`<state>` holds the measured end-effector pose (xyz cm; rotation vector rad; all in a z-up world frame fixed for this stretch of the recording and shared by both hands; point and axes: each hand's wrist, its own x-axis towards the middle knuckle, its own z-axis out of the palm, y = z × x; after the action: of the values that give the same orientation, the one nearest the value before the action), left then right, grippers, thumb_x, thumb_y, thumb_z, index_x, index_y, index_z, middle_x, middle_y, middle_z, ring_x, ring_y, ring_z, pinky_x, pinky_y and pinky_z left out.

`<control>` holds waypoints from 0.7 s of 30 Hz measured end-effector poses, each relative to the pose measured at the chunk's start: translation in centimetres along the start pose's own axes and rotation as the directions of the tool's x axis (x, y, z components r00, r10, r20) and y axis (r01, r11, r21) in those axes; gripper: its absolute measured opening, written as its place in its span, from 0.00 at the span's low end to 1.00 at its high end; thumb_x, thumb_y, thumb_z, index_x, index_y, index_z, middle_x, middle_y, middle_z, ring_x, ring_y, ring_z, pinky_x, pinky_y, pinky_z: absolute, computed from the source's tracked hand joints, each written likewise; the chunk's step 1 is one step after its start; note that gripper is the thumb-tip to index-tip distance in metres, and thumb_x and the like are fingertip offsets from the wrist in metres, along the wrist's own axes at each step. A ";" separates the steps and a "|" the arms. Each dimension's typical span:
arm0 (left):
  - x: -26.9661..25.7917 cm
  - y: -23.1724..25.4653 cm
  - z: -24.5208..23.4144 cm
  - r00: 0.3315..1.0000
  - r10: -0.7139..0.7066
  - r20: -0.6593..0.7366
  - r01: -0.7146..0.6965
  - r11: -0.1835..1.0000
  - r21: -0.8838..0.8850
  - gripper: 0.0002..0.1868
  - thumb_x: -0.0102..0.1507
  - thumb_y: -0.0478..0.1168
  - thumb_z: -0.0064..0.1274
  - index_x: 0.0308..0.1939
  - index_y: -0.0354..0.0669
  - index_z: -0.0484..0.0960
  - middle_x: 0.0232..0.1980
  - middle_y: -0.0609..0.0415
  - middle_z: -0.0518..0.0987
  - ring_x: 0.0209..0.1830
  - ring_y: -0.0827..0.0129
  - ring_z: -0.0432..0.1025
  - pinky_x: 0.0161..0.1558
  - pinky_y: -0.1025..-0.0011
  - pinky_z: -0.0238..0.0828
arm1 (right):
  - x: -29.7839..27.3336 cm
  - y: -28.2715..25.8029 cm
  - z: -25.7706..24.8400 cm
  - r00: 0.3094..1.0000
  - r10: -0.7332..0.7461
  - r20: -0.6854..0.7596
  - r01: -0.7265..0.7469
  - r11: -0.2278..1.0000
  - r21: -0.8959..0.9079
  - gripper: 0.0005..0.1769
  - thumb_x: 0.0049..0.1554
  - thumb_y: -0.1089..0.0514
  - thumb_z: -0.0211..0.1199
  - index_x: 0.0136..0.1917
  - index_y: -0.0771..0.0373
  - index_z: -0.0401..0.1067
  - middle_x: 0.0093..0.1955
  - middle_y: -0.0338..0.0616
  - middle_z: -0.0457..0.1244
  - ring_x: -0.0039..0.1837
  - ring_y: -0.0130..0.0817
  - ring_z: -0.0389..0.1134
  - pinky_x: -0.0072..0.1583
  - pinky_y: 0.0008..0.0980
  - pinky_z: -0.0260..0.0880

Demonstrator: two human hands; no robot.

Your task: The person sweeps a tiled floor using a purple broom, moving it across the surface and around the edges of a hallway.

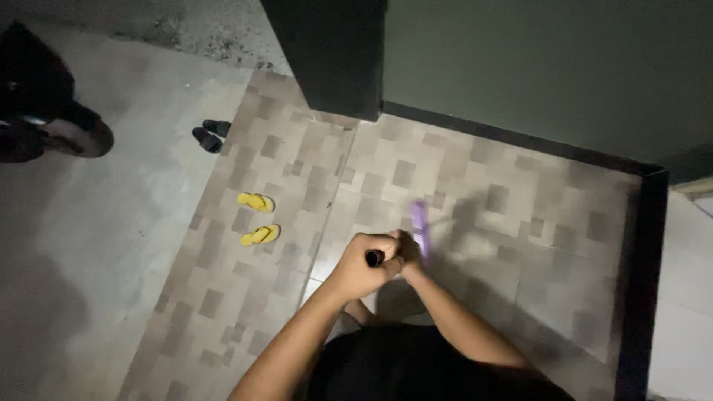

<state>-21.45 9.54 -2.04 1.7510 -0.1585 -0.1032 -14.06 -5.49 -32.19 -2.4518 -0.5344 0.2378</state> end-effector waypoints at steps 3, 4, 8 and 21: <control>-1.0 3.5 -3.6 0.966 0.258 0.001 -0.255 0.954 0.157 0.13 0.53 0.32 0.59 0.23 0.41 0.67 0.24 0.51 0.69 0.28 0.60 0.66 0.36 0.64 0.63 | 1.8 -7.3 1.6 0.977 -0.213 -0.014 0.191 0.848 0.494 0.11 0.54 0.55 0.63 0.48 0.64 0.72 0.46 0.44 0.67 0.49 0.40 0.68 0.50 0.35 0.69; -1.1 4.4 -4.6 0.933 0.360 0.019 -0.355 0.908 0.225 0.12 0.52 0.33 0.60 0.22 0.42 0.69 0.24 0.50 0.71 0.29 0.57 0.68 0.39 0.62 0.63 | 2.4 -9.8 1.4 0.980 -0.196 0.023 0.123 0.698 0.705 0.09 0.56 0.59 0.62 0.49 0.64 0.70 0.45 0.40 0.65 0.49 0.35 0.66 0.51 0.33 0.69; -3.8 7.1 -7.9 0.942 0.333 0.034 -0.332 0.913 0.236 0.11 0.53 0.36 0.61 0.24 0.43 0.72 0.26 0.50 0.73 0.30 0.54 0.71 0.37 0.61 0.64 | 2.6 -15.2 -0.8 0.936 -0.346 -0.066 0.264 0.566 0.781 0.07 0.57 0.61 0.60 0.50 0.64 0.70 0.47 0.37 0.64 0.50 0.31 0.66 0.53 0.32 0.69; -1.9 -12.0 -1.9 0.991 0.063 0.114 -0.041 0.981 -0.191 0.18 0.60 0.36 0.61 0.26 0.37 0.65 0.26 0.55 0.64 0.28 0.75 0.59 0.34 0.70 0.61 | -3.9 0.7 -4.1 0.927 0.308 0.213 -0.304 0.951 -0.053 0.25 0.59 0.40 0.54 0.50 0.62 0.77 0.51 0.56 0.70 0.53 0.53 0.71 0.53 0.49 0.70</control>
<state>-22.45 13.86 -13.49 1.5515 -0.2737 -0.1800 -16.22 -9.83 -29.21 -2.5356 -0.2401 0.6398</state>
